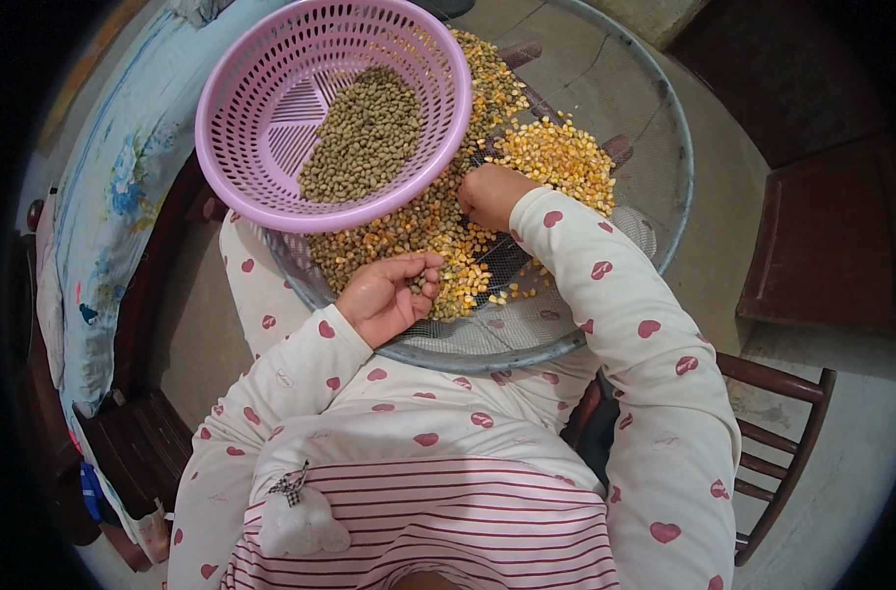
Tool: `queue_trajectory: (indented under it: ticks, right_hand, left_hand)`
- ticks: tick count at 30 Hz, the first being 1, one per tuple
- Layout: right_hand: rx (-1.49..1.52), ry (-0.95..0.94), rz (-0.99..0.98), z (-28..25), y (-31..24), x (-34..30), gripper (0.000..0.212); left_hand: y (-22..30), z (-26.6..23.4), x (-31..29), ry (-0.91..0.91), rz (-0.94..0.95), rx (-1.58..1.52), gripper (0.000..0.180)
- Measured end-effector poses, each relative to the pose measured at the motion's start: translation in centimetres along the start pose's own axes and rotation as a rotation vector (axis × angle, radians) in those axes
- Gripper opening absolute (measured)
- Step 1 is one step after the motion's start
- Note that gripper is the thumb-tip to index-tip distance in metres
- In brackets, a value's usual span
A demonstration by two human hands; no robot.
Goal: The person is sorting through a mixture of dried corn and green beans in a large metal basin by hand, picking out the green beans and putting them into a purple plastic basket.
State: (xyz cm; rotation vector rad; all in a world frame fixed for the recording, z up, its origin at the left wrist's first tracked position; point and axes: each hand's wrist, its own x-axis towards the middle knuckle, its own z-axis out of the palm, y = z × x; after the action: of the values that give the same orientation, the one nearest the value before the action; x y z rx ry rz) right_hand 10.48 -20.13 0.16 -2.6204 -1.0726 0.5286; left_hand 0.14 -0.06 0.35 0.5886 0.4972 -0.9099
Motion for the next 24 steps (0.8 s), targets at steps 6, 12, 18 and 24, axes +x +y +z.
queue_trajectory:
  ticks: [6,12,18,24]
  right_hand:
    - [-0.100,-0.067,0.059,0.1,-0.4,0.3,0.011]
    - [0.788,-0.036,0.034,-1.2,-1.8,-0.5,0.011]
    - [0.193,0.021,-0.002,0.4,-0.2,-0.4,0.011]
    - [-0.060,-0.028,0.044,1.3,-1.2,-0.1,0.013]
  left_hand:
    - [0.1,-0.2,0.0,-0.028,0.011,0.008,0.020]
    - [0.1,0.6,-0.1,0.031,0.046,-0.028,0.027]
    - [0.0,-0.3,0.2,-0.027,0.037,-0.008,0.026]
    - [0.0,-0.6,0.3,-0.021,0.026,-0.031,0.026]
